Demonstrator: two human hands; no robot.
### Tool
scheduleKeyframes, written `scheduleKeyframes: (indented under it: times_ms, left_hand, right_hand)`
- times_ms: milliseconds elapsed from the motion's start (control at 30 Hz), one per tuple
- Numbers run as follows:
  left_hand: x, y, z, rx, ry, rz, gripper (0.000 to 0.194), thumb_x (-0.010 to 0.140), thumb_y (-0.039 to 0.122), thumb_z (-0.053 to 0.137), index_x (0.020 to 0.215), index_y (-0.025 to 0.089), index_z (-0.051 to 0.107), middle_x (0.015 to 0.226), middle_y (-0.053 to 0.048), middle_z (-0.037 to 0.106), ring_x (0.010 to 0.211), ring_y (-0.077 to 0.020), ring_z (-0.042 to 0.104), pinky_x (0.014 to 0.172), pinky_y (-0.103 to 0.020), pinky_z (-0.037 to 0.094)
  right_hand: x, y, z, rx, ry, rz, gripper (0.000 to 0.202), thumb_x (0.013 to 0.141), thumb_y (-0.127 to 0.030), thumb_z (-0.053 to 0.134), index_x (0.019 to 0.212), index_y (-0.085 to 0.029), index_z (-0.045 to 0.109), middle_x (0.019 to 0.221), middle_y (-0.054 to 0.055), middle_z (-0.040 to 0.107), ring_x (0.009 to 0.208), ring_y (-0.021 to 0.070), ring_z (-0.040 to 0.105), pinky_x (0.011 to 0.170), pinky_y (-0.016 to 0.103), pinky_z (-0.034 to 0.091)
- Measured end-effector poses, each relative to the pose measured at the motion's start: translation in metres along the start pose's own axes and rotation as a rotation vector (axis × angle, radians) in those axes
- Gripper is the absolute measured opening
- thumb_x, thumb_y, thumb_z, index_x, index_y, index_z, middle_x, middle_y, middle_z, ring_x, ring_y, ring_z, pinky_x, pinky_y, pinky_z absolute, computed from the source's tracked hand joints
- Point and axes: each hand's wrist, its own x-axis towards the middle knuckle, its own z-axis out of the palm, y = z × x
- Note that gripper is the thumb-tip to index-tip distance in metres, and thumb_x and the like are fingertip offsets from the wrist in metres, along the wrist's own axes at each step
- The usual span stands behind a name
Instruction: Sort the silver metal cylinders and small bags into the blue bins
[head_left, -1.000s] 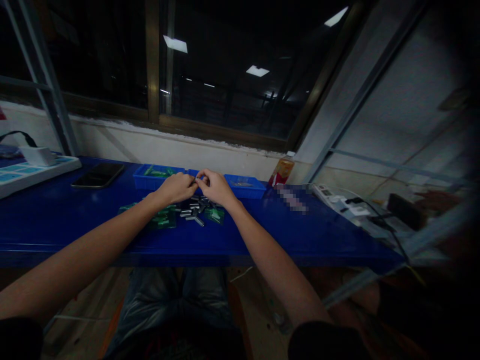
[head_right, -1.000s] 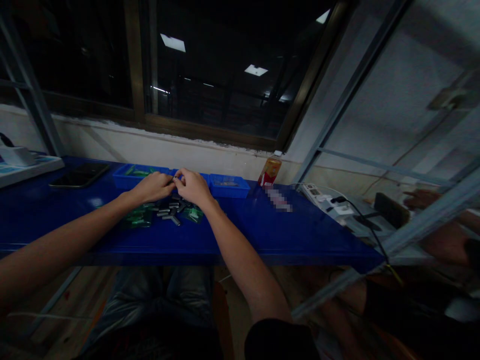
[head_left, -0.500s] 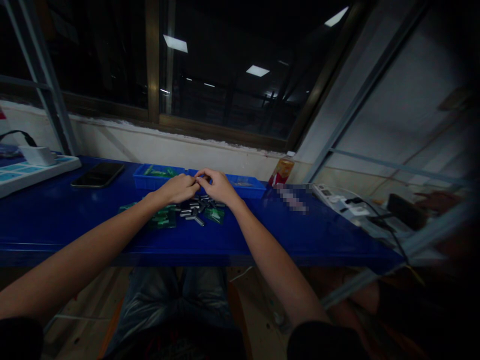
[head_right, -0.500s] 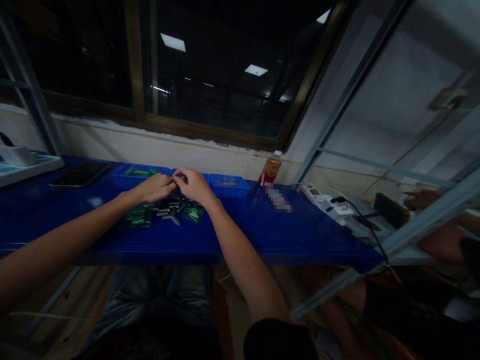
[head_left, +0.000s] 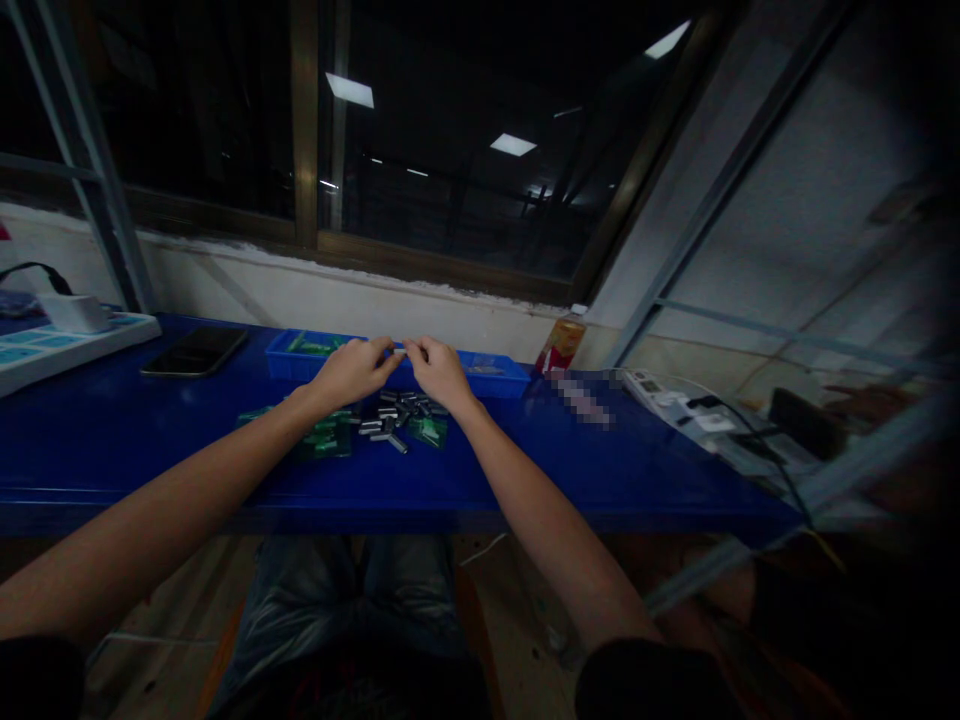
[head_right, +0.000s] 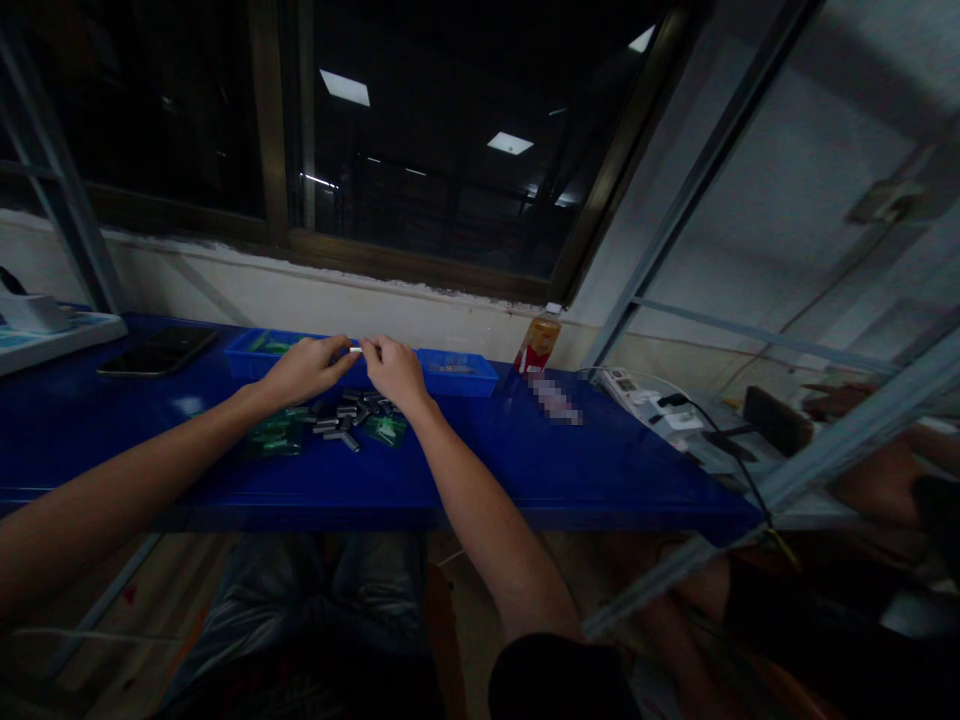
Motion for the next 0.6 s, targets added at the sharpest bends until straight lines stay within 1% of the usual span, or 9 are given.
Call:
scheduleKeyframes:
  times_ms: [100, 200, 333, 433, 600]
  left_hand:
    - [0.0006, -0.0015, 0.0012, -0.055, 0.066, 0.029, 0.033, 0.087, 0.039, 0.039, 0.107, 0.019, 0.056, 0.074, -0.005, 0.066, 0.059, -0.0150, 0.058, 0.053, -0.024, 0.035]
    - [0.0016, -0.0024, 0.0005, -0.065, 0.082, 0.045, 0.031, 0.087, 0.038, 0.039, 0.105, 0.019, 0.056, 0.075, -0.005, 0.067, 0.061, -0.0155, 0.060, 0.054, -0.023, 0.035]
    - [0.0025, -0.0036, -0.0013, -0.040, 0.068, 0.022, 0.031, 0.089, 0.038, 0.036, 0.097, 0.018, 0.059, 0.072, -0.005, 0.067, 0.065, -0.0176, 0.062, 0.057, -0.025, 0.037]
    - [0.0026, -0.0047, -0.0006, -0.045, 0.041, 0.010, 0.031, 0.089, 0.037, 0.035, 0.095, 0.019, 0.058, 0.072, -0.005, 0.067, 0.067, -0.0180, 0.063, 0.059, -0.025, 0.039]
    - [0.0021, -0.0035, 0.0012, -0.024, 0.010, -0.004, 0.033, 0.090, 0.038, 0.033, 0.088, 0.017, 0.058, 0.072, -0.006, 0.066, 0.069, -0.0187, 0.063, 0.060, -0.025, 0.039]
  right_hand:
    - [0.0000, -0.0010, -0.0003, -0.033, -0.004, -0.012, 0.040, 0.090, -0.040, 0.033, 0.068, -0.018, 0.058, 0.061, 0.001, 0.060, 0.060, 0.0131, 0.054, 0.058, 0.024, 0.034]
    - [-0.0002, -0.0008, 0.0002, -0.036, -0.018, -0.031, 0.039, 0.091, -0.037, 0.030, 0.071, -0.018, 0.057, 0.066, 0.002, 0.061, 0.064, 0.0137, 0.055, 0.060, 0.023, 0.035]
    - [-0.0009, -0.0004, 0.0006, -0.069, -0.063, -0.070, 0.035, 0.092, -0.033, 0.027, 0.077, -0.018, 0.056, 0.069, 0.002, 0.061, 0.065, 0.0138, 0.055, 0.061, 0.023, 0.035]
    - [-0.0018, -0.0009, 0.0000, -0.121, -0.099, -0.102, 0.035, 0.092, -0.032, 0.026, 0.080, -0.018, 0.055, 0.072, 0.004, 0.062, 0.069, 0.0155, 0.057, 0.063, 0.025, 0.036]
    - [-0.0028, -0.0007, 0.0003, -0.217, -0.137, -0.090, 0.037, 0.093, -0.033, 0.024, 0.086, -0.018, 0.057, 0.076, 0.008, 0.065, 0.071, 0.0184, 0.060, 0.065, 0.027, 0.037]
